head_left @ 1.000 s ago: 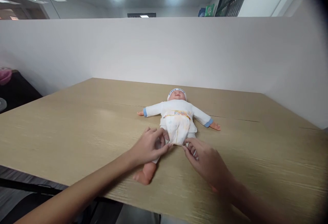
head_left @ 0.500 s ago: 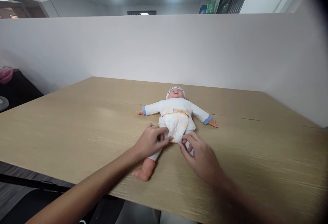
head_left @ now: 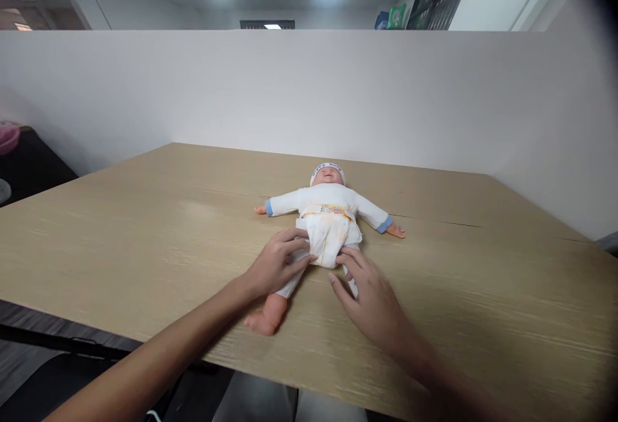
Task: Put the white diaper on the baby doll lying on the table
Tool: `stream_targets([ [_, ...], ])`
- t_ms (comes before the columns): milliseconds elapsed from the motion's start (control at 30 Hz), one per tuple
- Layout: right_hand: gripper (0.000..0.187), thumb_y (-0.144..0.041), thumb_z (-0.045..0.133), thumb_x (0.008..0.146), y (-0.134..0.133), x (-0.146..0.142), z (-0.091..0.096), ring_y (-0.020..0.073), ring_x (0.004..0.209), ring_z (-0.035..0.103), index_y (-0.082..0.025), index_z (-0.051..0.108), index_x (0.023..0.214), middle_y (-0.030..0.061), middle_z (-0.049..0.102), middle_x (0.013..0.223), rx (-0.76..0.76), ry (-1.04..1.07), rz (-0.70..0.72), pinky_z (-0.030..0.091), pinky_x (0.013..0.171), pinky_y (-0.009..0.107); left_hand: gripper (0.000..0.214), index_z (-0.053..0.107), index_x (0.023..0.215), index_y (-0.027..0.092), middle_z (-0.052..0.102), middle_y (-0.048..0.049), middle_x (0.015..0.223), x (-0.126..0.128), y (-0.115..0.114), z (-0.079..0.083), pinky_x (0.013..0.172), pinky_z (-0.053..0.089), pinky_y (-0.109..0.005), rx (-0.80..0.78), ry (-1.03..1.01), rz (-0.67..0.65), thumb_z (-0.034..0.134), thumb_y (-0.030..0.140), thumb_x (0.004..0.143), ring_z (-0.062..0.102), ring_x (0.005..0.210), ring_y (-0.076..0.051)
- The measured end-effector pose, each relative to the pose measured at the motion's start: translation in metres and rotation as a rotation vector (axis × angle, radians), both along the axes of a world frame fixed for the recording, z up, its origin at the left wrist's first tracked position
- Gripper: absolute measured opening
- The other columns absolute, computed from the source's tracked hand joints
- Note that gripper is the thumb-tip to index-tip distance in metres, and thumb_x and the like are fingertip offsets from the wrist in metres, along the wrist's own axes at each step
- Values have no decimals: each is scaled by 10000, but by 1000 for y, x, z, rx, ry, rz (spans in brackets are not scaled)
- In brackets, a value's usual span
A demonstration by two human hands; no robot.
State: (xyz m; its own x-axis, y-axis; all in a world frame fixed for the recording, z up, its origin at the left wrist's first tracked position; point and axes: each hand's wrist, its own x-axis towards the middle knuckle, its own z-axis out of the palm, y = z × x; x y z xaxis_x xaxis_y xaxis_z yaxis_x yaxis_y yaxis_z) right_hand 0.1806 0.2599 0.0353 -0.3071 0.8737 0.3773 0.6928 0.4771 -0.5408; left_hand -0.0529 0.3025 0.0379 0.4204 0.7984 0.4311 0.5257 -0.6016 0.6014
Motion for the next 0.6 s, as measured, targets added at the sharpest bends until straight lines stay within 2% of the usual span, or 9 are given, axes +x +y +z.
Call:
stream_targets([
  [167,43,-214,589,948,2,-3,2,249,921,636,-242,587,980,58,690,1045,-1,-7,-11,468,785,359,246,662,869,222,694,-73,1179,1,1,0,1000,442,-369,-24,2,-15,608,425,998,624,1085,-246],
  [300,42,-252,600,949,4,-3,1,214,778,594,-239,561,960,9,631,846,-26,0,-43,418,709,334,251,631,865,217,692,-47,1027,2,0,5,941,426,-350,-42,16,-47,584,414,1013,588,988,-225],
  [433,42,-254,594,942,7,-2,1,191,727,583,-242,554,945,-15,592,793,-69,32,-52,406,674,314,266,631,867,218,647,-27,875,3,-1,9,878,416,-348,-80,40,-56,558,423,1020,523,885,-216],
  [600,85,-273,611,915,9,-1,1,188,652,585,-252,560,980,-37,572,710,-111,82,-108,403,610,297,218,663,939,219,604,-25,866,2,-1,3,822,422,-329,-125,11,21,610,426,980,527,893,-219],
])
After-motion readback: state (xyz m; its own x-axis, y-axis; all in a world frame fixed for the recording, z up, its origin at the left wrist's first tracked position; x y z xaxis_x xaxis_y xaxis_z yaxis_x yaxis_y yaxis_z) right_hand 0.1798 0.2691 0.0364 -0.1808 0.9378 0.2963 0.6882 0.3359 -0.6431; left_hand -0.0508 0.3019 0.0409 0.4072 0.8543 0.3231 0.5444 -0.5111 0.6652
